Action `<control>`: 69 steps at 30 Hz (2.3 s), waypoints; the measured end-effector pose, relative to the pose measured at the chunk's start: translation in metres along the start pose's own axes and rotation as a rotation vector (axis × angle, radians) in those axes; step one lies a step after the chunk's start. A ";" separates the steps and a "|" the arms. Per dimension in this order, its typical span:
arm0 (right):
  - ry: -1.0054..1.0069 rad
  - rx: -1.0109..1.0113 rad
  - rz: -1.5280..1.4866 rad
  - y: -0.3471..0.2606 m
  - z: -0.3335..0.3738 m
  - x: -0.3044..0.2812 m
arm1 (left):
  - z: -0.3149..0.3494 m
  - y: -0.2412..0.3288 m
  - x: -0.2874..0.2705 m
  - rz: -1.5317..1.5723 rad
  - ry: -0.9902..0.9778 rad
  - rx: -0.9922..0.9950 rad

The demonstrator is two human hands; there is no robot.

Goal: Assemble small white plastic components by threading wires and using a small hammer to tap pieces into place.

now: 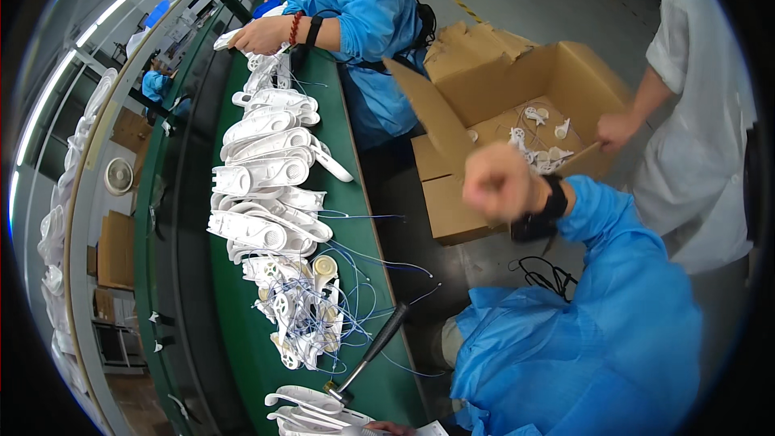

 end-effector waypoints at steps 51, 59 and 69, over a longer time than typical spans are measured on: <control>-1.018 -0.209 0.167 0.002 -0.200 0.195 | -0.066 0.093 -0.041 0.679 0.470 0.231; -0.723 -0.425 0.304 -0.054 -0.245 0.190 | -0.071 0.090 -0.038 0.696 0.487 0.258; -0.227 -0.363 -0.151 -0.123 -0.309 0.182 | -0.068 0.077 -0.043 0.717 0.430 0.281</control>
Point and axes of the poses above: each hand's wrist, its own z-axis away from the middle knuckle, its own x-axis out of the palm, y = z × x, the point moved 2 cm from there along -z, towards the middle knuckle, and after that the axes turned 8 degrees about -z, right-handed, at the moved point
